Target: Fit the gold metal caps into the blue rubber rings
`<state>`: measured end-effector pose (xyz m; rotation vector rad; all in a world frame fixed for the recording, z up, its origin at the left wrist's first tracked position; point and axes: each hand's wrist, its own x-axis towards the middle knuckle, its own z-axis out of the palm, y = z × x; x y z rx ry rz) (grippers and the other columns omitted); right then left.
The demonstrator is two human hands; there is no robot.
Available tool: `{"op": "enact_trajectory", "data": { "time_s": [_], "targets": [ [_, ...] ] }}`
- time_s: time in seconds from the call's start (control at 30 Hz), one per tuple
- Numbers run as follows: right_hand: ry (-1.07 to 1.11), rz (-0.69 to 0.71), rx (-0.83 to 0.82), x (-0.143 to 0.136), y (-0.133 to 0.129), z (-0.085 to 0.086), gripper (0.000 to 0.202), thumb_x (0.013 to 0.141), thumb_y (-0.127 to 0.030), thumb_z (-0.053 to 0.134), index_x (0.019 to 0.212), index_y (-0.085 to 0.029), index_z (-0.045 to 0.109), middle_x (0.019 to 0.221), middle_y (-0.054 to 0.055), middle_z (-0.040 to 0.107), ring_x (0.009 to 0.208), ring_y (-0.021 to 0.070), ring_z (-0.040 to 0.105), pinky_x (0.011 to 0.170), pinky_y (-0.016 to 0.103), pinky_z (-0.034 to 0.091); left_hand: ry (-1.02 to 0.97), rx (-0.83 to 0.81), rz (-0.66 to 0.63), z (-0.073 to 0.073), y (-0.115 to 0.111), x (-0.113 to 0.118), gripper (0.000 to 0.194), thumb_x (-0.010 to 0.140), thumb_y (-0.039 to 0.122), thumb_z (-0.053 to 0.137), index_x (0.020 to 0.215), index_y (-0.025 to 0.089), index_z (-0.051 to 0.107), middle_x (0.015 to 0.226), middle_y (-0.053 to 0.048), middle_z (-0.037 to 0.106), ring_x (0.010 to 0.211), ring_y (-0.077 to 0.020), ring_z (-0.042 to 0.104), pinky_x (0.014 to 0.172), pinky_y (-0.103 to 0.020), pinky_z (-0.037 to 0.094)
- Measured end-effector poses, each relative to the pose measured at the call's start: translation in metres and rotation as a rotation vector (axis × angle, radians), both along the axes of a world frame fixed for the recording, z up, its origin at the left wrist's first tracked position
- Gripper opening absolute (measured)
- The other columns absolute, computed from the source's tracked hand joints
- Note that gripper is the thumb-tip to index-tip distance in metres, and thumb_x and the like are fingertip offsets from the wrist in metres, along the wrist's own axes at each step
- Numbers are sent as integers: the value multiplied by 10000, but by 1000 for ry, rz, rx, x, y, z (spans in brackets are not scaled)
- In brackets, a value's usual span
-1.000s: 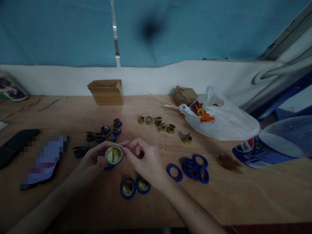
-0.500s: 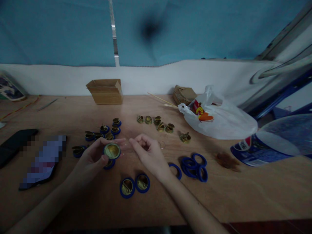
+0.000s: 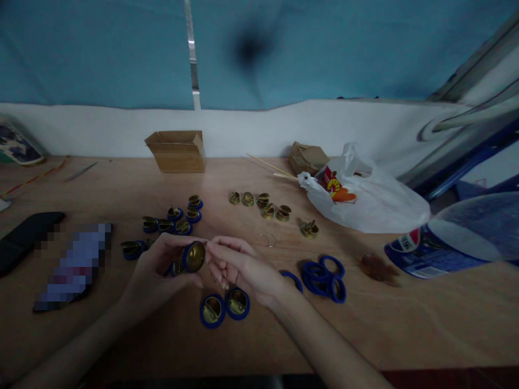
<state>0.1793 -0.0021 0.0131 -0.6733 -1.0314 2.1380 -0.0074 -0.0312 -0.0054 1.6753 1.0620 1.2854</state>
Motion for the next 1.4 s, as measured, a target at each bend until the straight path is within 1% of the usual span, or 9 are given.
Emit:
{"op": "enact_trajectory", "data": {
  "time_s": [0.2,0.37,0.57,0.77,0.9,1.03,1.13,1.27,1.4],
  "targets": [
    [-39,-3,16,-4,-2,-1,222,822,-321,704,730,-152,593,547,-65,516,467,44,445,452,155,357,171,214,35,-2,-3,0,516,668,308,831,1106,246,564,1059,-54,717,951,-220,707,801,-341,578],
    [-23,-8,31,-2,-2,2,212,819,-284,714,728,-146,582,568,-53,547,512,49,489,515,168,390,312,354,72,2,-2,-1,504,715,312,795,1142,200,552,1034,-75,708,927,-200,705,800,-309,582],
    [-76,12,109,0,-2,0,215,825,-310,711,763,-145,588,627,-35,580,570,69,536,574,204,418,385,492,67,2,-1,-2,416,794,240,725,1164,140,562,1080,-108,670,1015,-184,668,882,-266,559],
    [-175,27,246,-2,-6,4,291,825,-382,698,733,-158,537,634,-35,576,549,66,492,537,201,367,441,568,60,-4,-4,-4,478,830,154,671,1279,120,513,1168,-122,623,1093,-184,628,958,-261,530],
    [-238,7,330,-5,-10,6,348,797,-424,712,718,-171,488,657,-34,554,553,69,453,514,204,324,440,645,60,-3,-6,-5,412,836,91,640,1236,95,543,1140,-126,629,1095,-180,620,977,-252,519],
    [-250,0,398,-6,-12,6,347,793,-399,719,711,-175,468,650,-49,487,557,70,410,507,209,301,445,721,36,-1,-7,-8,431,828,36,623,1248,79,532,1158,-143,628,1123,-187,608,983,-265,520],
    [-278,10,446,-6,-13,7,323,807,-359,708,704,-176,463,640,-56,454,552,69,381,494,208,287,443,740,29,-2,-8,-10,447,826,30,624,1259,83,526,1166,-142,631,1129,-184,607,979,-272,525],
    [-324,11,478,-6,-14,9,314,797,-340,715,682,-177,473,661,-43,471,583,80,406,518,217,316,430,746,22,-3,-9,-11,429,834,33,613,1251,87,531,1146,-144,647,1120,-177,619,965,-264,531],
    [-359,-24,480,-6,-14,11,326,781,-343,730,641,-176,488,611,-50,457,553,78,393,508,225,304,404,602,36,-2,-8,-6,452,829,71,635,1259,144,518,1178,-135,664,1113,-193,643,933,-277,551]
  ]
}}
